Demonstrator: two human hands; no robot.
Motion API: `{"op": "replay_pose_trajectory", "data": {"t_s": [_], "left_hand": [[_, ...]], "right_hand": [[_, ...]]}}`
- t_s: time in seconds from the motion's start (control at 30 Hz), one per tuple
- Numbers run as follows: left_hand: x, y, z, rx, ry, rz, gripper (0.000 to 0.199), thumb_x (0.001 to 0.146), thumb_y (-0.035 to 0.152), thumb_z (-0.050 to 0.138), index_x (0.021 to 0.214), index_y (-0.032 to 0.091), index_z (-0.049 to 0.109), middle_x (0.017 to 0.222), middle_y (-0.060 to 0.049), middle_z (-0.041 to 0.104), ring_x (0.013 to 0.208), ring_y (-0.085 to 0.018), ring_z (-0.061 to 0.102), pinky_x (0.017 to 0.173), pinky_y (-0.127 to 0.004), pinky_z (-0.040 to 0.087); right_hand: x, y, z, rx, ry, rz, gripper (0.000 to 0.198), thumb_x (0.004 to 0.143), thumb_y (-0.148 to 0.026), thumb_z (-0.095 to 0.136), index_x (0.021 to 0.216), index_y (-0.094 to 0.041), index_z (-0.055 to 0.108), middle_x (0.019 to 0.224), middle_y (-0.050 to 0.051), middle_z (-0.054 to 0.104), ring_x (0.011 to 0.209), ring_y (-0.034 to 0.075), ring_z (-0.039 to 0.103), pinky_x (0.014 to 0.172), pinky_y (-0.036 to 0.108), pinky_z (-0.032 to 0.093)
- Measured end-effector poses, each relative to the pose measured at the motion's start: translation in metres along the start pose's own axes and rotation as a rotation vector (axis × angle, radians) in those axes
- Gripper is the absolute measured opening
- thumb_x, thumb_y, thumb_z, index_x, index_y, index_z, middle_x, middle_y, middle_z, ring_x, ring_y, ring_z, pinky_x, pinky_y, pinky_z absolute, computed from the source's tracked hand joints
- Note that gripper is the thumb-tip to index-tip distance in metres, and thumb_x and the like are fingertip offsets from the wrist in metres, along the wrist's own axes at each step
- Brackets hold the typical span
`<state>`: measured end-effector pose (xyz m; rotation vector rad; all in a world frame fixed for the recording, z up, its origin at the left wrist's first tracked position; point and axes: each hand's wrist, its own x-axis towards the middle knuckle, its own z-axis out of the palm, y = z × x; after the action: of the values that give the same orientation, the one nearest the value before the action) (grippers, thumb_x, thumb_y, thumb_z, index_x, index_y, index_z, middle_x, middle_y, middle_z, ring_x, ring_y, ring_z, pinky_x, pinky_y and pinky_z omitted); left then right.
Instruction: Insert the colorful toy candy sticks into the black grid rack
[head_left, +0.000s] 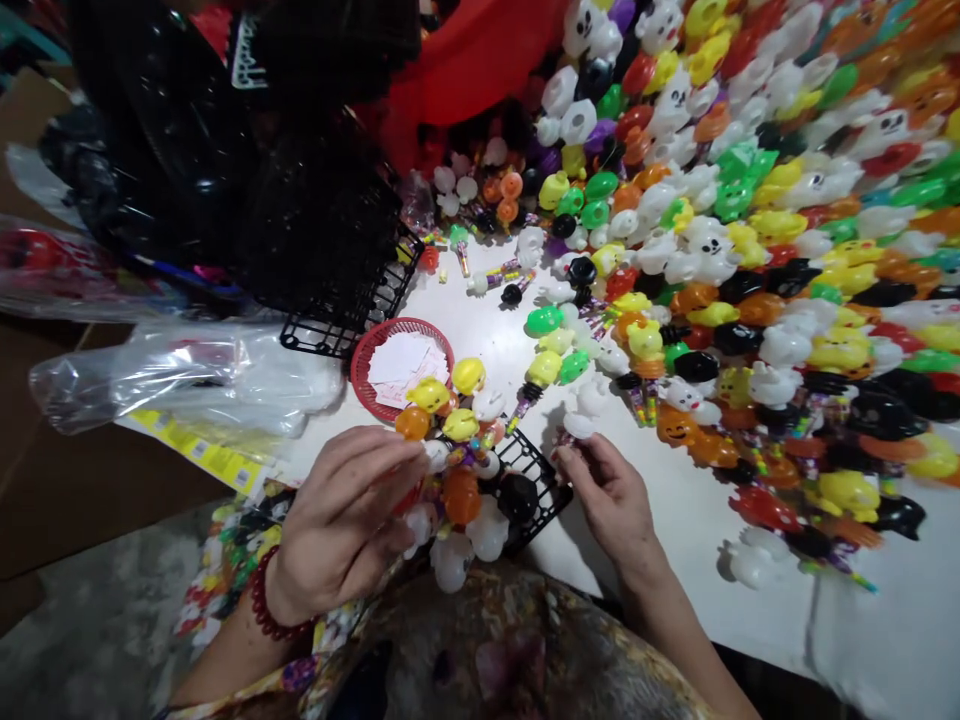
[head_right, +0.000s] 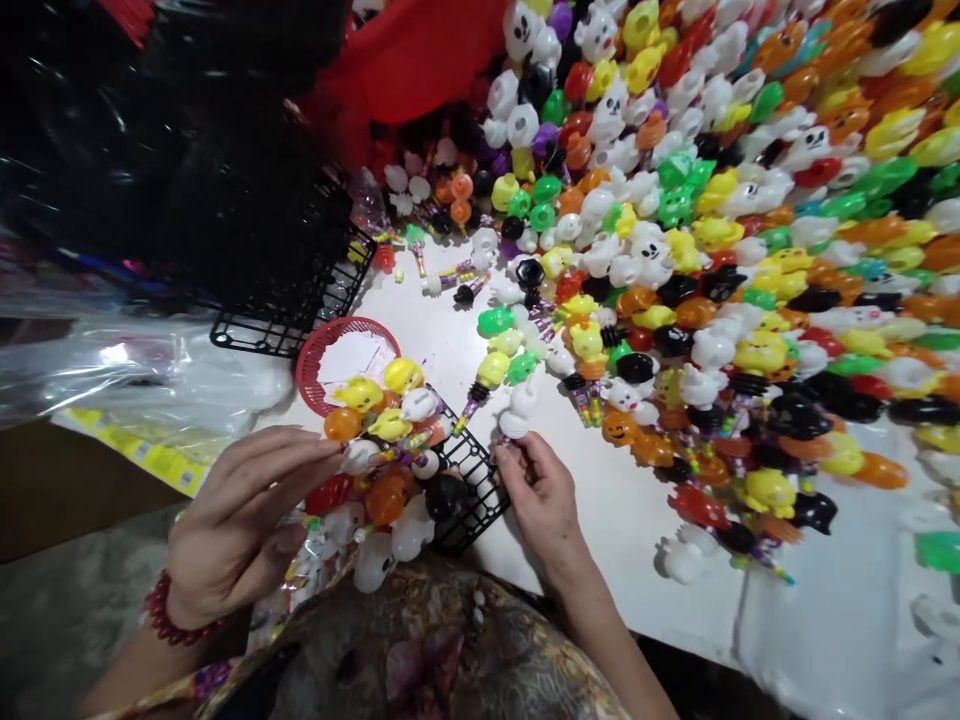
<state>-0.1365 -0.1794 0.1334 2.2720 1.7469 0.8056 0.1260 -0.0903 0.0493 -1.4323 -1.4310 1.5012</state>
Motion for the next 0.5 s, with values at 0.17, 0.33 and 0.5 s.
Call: {"op": "replay_pose_trajectory", "data": {"t_s": [0.17,0.33,0.5], "left_hand": [[0.006,0.001,-0.002,0.041,-0.048,0.018,0.046,0.097,0.042,0.040,0.138,0.031,0.056,0.113,-0.010,0.071,0.108,-0.029,0.063,0.097,-0.048,0.053],[0.015,0.005,-0.002,0.079,-0.072,0.055,0.047,0.099,0.042,0.037,0.140,0.028,0.054,0.116,-0.012,0.069,0.111,-0.030,0.062,0.094,-0.048,0.053],[0.023,0.008,-0.001,0.097,-0.111,0.062,0.049,0.099,0.042,0.036,0.145,0.029,0.049,0.118,-0.012,0.067,0.114,-0.030,0.059,0.094,-0.047,0.053]], "right_hand": [[0.003,0.000,0.000,0.087,-0.150,0.036,0.033,0.093,-0.051,0.055,0.106,-0.022,0.064,0.090,0.005,0.071,0.067,0.014,0.063,0.062,0.026,0.055],[0.003,0.012,0.002,0.049,-0.162,0.031,0.028,0.089,-0.045,0.062,0.105,-0.023,0.067,0.090,0.005,0.073,0.076,0.019,0.068,0.067,0.030,0.056],[0.008,0.008,0.001,0.065,-0.178,-0.101,0.022,0.084,-0.038,0.063,0.099,-0.023,0.070,0.105,0.008,0.073,0.094,0.023,0.069,0.082,0.035,0.057]]}}
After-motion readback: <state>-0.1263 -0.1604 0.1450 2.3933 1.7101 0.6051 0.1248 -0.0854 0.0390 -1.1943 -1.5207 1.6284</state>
